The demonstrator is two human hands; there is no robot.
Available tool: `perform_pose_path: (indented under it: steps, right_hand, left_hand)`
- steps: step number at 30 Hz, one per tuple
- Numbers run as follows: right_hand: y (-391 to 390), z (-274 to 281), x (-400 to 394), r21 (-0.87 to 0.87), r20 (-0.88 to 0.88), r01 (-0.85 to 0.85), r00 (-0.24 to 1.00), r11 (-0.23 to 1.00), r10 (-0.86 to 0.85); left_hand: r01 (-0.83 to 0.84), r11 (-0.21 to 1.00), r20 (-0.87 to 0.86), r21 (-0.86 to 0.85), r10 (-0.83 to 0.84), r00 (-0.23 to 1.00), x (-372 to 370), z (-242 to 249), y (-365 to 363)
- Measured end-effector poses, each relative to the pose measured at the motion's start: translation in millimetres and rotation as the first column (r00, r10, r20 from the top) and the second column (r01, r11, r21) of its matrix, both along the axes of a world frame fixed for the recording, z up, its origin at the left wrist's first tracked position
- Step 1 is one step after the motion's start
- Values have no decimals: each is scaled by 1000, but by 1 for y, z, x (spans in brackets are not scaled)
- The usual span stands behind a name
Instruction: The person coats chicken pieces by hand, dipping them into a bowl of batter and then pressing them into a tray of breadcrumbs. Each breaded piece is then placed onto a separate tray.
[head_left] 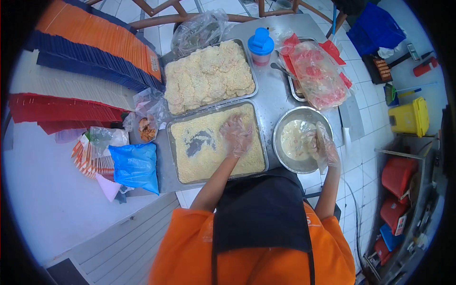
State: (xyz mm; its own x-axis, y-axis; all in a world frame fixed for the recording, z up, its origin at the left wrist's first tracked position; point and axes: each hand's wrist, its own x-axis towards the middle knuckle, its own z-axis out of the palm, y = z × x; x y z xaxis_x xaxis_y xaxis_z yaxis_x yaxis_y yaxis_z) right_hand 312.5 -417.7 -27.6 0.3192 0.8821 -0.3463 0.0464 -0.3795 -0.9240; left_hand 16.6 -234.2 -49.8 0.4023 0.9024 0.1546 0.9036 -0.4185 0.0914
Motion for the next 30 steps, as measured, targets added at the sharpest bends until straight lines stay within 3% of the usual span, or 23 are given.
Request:
perform_pose_path:
  steps: [1, 3, 5, 7, 8, 9, 10, 11, 12, 14, 15, 17, 20, 21, 22, 23, 24, 26, 27, 29, 30]
  right_hand:
    - [2, 9, -4, -82, -143, 104, 983, 991, -115]
    - [0, 14, -5, -32, -99, 99, 990, 995, -101]
    - [6, 25, -8, 35, -52, 82, 995, 996, -80]
    - [17, 41, -16, -118, -336, 269, 895, 956, -293]
    - [17, 43, -17, -111, -340, 273, 893, 955, -295]
    - [16, 45, -18, 12, -207, 219, 955, 976, -212]
    - [14, 47, -18, 123, -56, 143, 989, 982, -137]
    - [9, 31, -12, 124, -54, 145, 989, 982, -139]
    - [2, 5, 0, 90, -86, 107, 991, 990, -99]
    - [0, -1, 6, 63, -112, 58, 992, 996, -51]
    - [0, 6, 1, 101, -8, 30, 1000, 994, -29]
    - [6, 25, -7, 138, 93, -11, 996, 990, -2]
    - [16, 44, -17, 7, -51, 45, 998, 999, -45]
    - [19, 49, -19, -53, -197, 110, 973, 992, -119]
    - [20, 52, -19, -118, -330, 168, 923, 979, -198]
    - [19, 51, -19, -112, -327, 169, 924, 979, -197]
    - [17, 46, -19, -39, -250, 160, 954, 986, -165]
    - [11, 35, -17, 37, -168, 147, 976, 988, -139]
    - [8, 28, -12, 20, -218, 158, 964, 987, -150]
    - [6, 28, -11, 7, -267, 169, 950, 986, -161]
    - [6, 28, -10, 30, -141, 144, 980, 989, -138]
  left_hand:
    - [11, 1000, 58, -15, -10, 998, 0, -3, 4]
    - [23, 999, 114, -41, -18, 993, 0, -9, 1]
    - [-2, 1000, -26, 4, 2, 1000, 6, 18, -1]
    - [39, 998, 69, -41, -36, 997, 0, 10, 5]
    - [87, 992, 169, -86, -72, 983, -3, 6, 8]
    - [91, 992, 169, -82, -76, 983, -8, 2, 10]
    - [94, 992, 320, -88, -61, 946, -15, 4, 11]
    - [97, 991, 463, -96, -42, 885, -21, 7, 10]
    - [96, 991, 466, -96, -41, 884, -28, 11, 5]
    - [196, 876, 541, -440, 85, 836, -38, 27, -13]
    - [193, 880, 545, -434, 86, 834, -44, 27, -23]
    - [372, 902, 213, -219, -327, 921, -57, 20, -42]
    - [384, 907, 223, -173, -344, 912, -66, 2, -49]
    - [380, 909, 224, -170, -340, 913, -73, -24, -47]
    - [457, 838, 583, -299, -218, 783, -82, -64, -40]
    - [570, 734, 834, -369, -9, 552, -85, -85, -32]
    - [574, 735, 837, -362, -15, 548, -84, -76, -27]
    - [410, 863, 389, -294, -284, 877, -81, -53, -19]
    - [413, 864, 389, -289, -288, 875, -81, -53, -16]
    - [496, 833, 787, -245, -128, 603, -80, -50, -10]
    - [497, 834, 787, -241, -132, 603, -82, -48, -9]
